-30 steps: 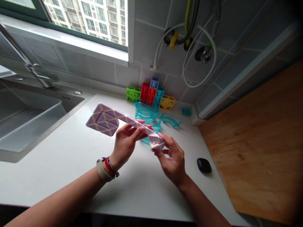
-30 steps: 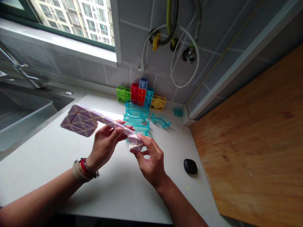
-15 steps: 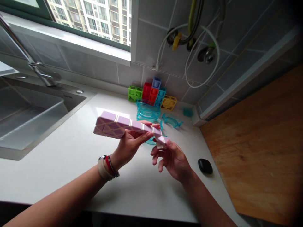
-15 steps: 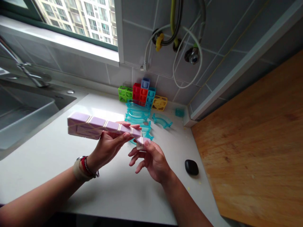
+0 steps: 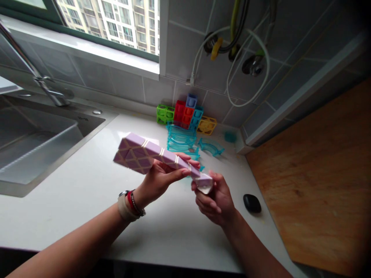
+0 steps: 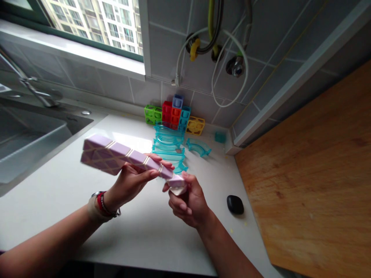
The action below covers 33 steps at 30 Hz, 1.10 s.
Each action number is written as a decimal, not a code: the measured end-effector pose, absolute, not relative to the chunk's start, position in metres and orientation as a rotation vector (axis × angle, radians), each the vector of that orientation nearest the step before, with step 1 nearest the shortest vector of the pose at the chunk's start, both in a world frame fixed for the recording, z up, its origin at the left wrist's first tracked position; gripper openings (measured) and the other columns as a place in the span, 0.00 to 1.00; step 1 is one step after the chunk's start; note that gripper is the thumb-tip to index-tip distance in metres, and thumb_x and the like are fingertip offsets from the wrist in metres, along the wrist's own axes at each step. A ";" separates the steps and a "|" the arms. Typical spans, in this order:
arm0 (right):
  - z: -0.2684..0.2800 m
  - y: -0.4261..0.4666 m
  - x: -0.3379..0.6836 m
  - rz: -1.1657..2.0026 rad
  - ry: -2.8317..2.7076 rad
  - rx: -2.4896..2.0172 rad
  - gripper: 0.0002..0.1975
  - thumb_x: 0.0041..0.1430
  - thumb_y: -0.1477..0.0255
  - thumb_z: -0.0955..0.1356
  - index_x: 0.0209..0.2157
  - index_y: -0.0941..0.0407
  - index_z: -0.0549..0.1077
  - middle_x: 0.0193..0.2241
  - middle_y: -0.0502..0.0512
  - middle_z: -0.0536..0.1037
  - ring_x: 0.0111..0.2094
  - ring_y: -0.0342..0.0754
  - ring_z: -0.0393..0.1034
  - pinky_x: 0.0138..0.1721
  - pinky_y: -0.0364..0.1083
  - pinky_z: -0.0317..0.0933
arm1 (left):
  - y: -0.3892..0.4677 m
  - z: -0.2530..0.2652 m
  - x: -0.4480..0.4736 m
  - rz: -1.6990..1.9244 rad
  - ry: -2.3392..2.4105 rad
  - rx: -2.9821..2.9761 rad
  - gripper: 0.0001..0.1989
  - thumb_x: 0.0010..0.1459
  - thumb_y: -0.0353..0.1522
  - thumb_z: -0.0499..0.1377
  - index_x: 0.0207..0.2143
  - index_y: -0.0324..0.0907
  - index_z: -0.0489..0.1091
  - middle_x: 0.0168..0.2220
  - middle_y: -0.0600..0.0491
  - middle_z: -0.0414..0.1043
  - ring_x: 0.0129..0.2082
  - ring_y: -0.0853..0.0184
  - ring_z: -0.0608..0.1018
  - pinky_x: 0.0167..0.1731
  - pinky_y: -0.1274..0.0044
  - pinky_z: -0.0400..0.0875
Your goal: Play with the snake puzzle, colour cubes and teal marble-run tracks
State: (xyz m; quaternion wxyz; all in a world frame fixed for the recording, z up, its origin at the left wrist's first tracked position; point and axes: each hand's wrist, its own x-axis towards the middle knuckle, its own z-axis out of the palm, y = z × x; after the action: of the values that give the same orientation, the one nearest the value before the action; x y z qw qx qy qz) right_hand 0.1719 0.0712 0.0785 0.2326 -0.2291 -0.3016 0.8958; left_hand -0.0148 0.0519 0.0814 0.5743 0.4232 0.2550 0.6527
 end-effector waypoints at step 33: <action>0.078 0.073 0.160 1.953 -0.994 -0.923 0.31 0.61 0.42 0.68 0.36 0.59 0.79 0.23 0.53 0.78 0.23 0.47 0.75 0.15 0.40 0.67 | 0.042 0.069 -0.002 1.588 0.747 1.278 0.19 0.51 0.24 0.74 0.46 0.44 0.81 0.47 0.48 0.84 0.40 0.60 0.86 0.35 0.76 0.84</action>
State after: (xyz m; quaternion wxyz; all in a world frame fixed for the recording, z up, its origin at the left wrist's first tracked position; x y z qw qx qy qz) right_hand 0.1603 0.0726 0.0784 0.3727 -0.3602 -0.3877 0.7623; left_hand -0.0023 0.0417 0.0695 0.4666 0.5206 0.3046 0.6469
